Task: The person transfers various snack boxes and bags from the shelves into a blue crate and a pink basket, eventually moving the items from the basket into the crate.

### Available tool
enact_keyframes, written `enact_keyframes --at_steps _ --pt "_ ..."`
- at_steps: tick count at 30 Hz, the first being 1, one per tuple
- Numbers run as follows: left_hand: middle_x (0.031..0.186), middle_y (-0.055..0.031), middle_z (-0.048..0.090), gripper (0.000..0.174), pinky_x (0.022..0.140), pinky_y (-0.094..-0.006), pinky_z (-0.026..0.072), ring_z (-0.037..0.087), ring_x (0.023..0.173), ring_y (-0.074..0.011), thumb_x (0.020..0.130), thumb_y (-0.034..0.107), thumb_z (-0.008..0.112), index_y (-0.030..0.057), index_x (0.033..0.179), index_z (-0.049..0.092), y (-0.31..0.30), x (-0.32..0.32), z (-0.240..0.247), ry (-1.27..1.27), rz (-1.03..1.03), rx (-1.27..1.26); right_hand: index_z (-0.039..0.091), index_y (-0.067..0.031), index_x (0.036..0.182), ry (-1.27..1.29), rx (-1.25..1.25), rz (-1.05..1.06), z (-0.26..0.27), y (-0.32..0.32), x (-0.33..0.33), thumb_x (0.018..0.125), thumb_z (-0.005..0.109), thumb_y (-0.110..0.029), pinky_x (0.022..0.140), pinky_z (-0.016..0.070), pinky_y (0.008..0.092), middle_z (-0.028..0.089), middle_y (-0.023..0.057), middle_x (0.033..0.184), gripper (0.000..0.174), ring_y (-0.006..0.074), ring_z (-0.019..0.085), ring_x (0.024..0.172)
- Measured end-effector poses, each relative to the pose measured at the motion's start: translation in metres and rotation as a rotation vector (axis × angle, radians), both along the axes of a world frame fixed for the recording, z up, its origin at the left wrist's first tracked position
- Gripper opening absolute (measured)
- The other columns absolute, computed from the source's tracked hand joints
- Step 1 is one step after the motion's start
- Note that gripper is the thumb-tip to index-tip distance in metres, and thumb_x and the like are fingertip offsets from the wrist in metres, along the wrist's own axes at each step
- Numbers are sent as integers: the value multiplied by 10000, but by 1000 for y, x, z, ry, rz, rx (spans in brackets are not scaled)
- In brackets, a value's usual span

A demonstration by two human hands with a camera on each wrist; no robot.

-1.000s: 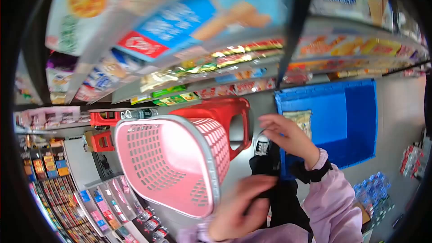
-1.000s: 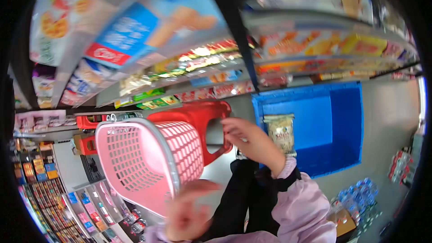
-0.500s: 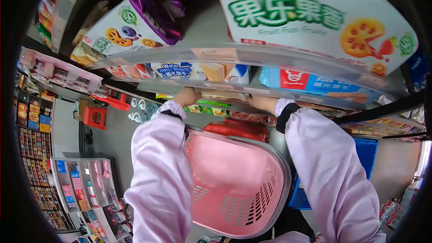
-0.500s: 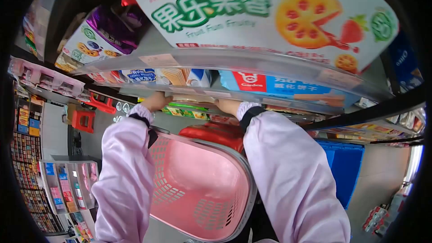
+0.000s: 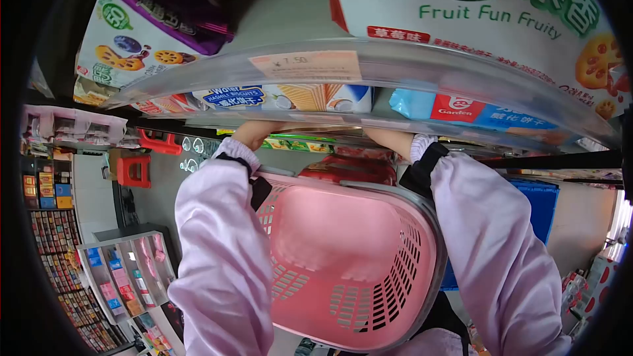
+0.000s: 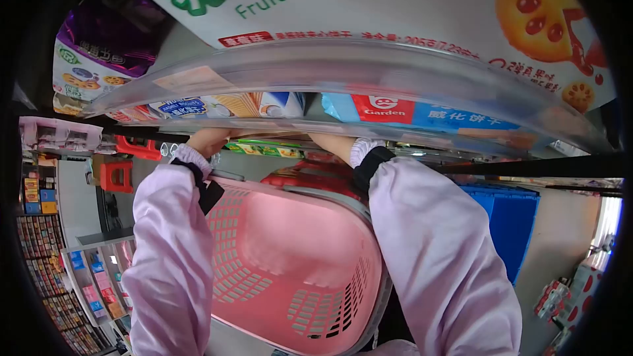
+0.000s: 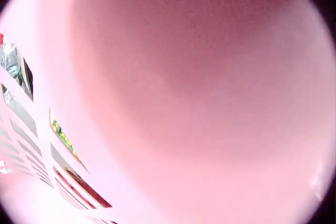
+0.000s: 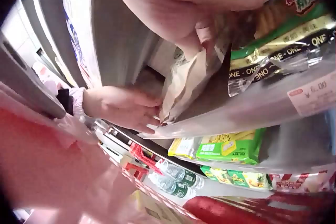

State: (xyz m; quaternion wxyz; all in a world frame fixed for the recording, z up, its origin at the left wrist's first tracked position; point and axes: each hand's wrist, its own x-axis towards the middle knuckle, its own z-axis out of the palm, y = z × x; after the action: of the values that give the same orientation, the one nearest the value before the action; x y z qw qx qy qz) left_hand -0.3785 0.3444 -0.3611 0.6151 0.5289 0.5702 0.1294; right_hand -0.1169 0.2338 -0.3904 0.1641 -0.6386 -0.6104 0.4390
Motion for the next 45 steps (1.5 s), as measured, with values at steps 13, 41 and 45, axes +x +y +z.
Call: enact_keyframes --at_steps 13,41,45 --pt "829 -24 536 268 643 -180 420 497 722 -50 825 169 590 -13 968 455 -75 -6 95 -55 -137 72 528 -70 1108 942 117 -246 33 -59 7 888 478 -274 737 395 193 551 4 992 304 65 486 856" --pt "800 5 437 353 694 -206 351 415 754 -85 708 10 676 33 951 421 -454 177 205 -101 82 110 507 -24 841 1267 -82 -350 113 -423 178 842 545 -97 695 357 190 456 -5 869 82 59 433 819" --pt "782 0 431 298 661 -213 365 416 731 -84 728 14 655 32 918 427 -524 222 127 -175 -53 -18 517 -32 794 1036 -119 -618 87 -531 217 802 538 -19 697 368 199 492 18 957 25 53 449 824"
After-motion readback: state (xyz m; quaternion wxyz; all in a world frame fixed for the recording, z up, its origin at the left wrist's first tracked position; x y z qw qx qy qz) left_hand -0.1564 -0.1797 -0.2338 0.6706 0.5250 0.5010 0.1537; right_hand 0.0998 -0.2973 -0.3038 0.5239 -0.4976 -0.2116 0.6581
